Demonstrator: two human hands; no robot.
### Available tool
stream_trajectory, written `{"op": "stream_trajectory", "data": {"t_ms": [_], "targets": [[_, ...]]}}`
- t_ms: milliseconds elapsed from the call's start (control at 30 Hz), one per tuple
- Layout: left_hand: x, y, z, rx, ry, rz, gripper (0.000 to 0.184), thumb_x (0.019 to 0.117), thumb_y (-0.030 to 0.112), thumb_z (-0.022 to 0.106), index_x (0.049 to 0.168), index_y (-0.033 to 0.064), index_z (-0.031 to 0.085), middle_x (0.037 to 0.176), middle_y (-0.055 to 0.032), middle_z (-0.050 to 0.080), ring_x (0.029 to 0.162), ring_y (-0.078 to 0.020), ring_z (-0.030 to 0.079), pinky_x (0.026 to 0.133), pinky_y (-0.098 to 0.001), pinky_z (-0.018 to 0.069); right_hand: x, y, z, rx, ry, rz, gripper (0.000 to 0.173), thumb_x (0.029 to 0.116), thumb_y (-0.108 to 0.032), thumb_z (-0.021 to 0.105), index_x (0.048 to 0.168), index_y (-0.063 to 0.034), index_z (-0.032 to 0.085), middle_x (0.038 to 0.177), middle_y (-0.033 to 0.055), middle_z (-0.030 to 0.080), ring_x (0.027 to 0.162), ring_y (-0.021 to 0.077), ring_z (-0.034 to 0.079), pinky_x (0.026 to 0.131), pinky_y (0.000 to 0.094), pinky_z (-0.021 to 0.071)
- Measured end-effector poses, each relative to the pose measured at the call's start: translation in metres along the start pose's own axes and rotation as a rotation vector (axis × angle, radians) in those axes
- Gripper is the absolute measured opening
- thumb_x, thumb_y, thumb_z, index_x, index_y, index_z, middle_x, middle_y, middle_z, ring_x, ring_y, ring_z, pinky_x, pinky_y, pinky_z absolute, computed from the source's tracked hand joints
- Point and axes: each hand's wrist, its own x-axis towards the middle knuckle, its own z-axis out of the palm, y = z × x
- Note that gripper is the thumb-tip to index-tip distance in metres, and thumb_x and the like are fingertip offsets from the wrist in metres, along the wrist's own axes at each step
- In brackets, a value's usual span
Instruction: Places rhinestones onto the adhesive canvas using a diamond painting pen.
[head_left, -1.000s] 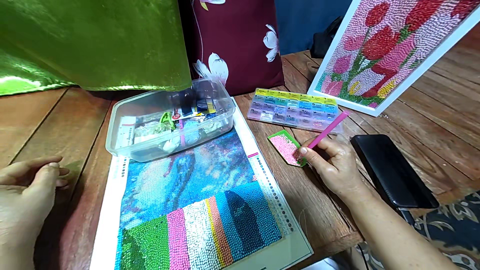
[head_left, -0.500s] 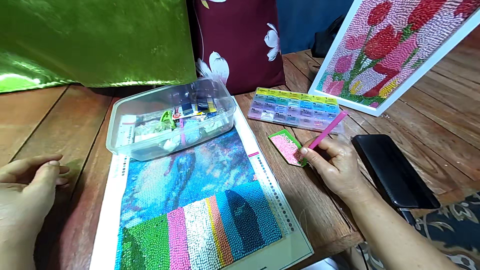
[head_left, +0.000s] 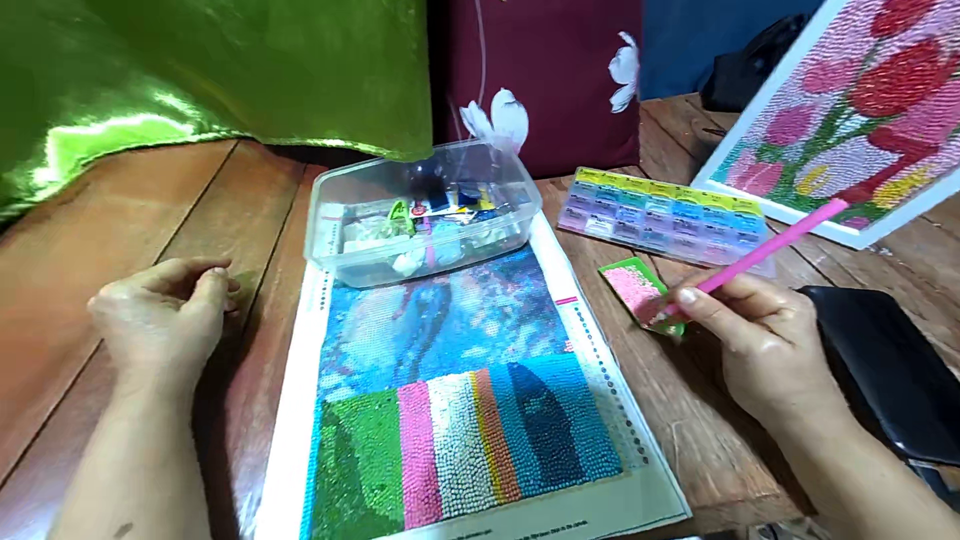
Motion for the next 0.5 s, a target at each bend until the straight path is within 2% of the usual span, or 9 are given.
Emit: {"op": "stream_trajectory", "data": {"t_ms": [100,167,300,400,500], "targets": [[0.002,0.001,0.001,0.000,0.005,0.003,0.031,0.1023,0.013,0.050,0.115,-0.0091,0.067,0.093,-0.0240,0.069,0.073,-0.0215,0.063,0.075,-0.0439,0.0531,0.003,-0.012,0.017,0.040,-0.049,-0.007,0.013,0.0954,-0.010,0.056,0.091,-0.0170,0.066,0.079,-0.0144,0.065,0.069,-0.0055,0.061,0.065,0.0125,0.0533],[0.002,0.003,0.001,-0.009,0.002,-0.001,0.030,0.1021,0.012,0.050,0.115,-0.0087,0.067,0.094,-0.0234,0.069,0.073,-0.0218,0.063,0.075,-0.0440,0.0532,0.004,-0.014,0.029,0.050,-0.089,-0.020,0.011,0.0950,-0.010,0.057,0.092,-0.0153,0.066,0.079,-0.0135,0.065,0.070,-0.0056,0.061,0.065,0.0122,0.0533],[0.002,0.004,0.000,-0.018,-0.002,0.004,0.030,0.1022,0.012,0.050,0.116,-0.0091,0.066,0.094,-0.0240,0.069,0.073,-0.0220,0.064,0.074,-0.0445,0.0534,0.001,-0.014,0.046,0.008,-0.165,0.002,0.010,0.0968,-0.013,0.059,0.091,-0.0134,0.067,0.074,-0.0106,0.063,0.064,-0.0047,0.059,0.059,0.0114,0.0502],[0.002,0.005,0.001,-0.020,-0.002,-0.002,0.030,0.1023,0.013,0.050,0.116,-0.0082,0.067,0.093,-0.0226,0.069,0.072,-0.0211,0.063,0.073,-0.0436,0.0535,-0.002,-0.007,0.051,-0.056,-0.190,-0.029,0.012,0.0974,-0.019,0.059,0.092,-0.0144,0.068,0.075,-0.0117,0.063,0.066,-0.0062,0.059,0.060,0.0109,0.0483],[0.002,0.007,0.000,-0.009,-0.005,-0.011,0.031,0.1023,0.014,0.049,0.117,-0.0076,0.067,0.094,-0.0234,0.069,0.074,-0.0217,0.065,0.075,-0.0446,0.0537,-0.003,-0.005,0.052,-0.061,-0.199,-0.035,0.011,0.0972,-0.017,0.059,0.092,-0.0134,0.068,0.075,-0.0111,0.063,0.066,-0.0066,0.058,0.060,0.0099,0.0477]]}}
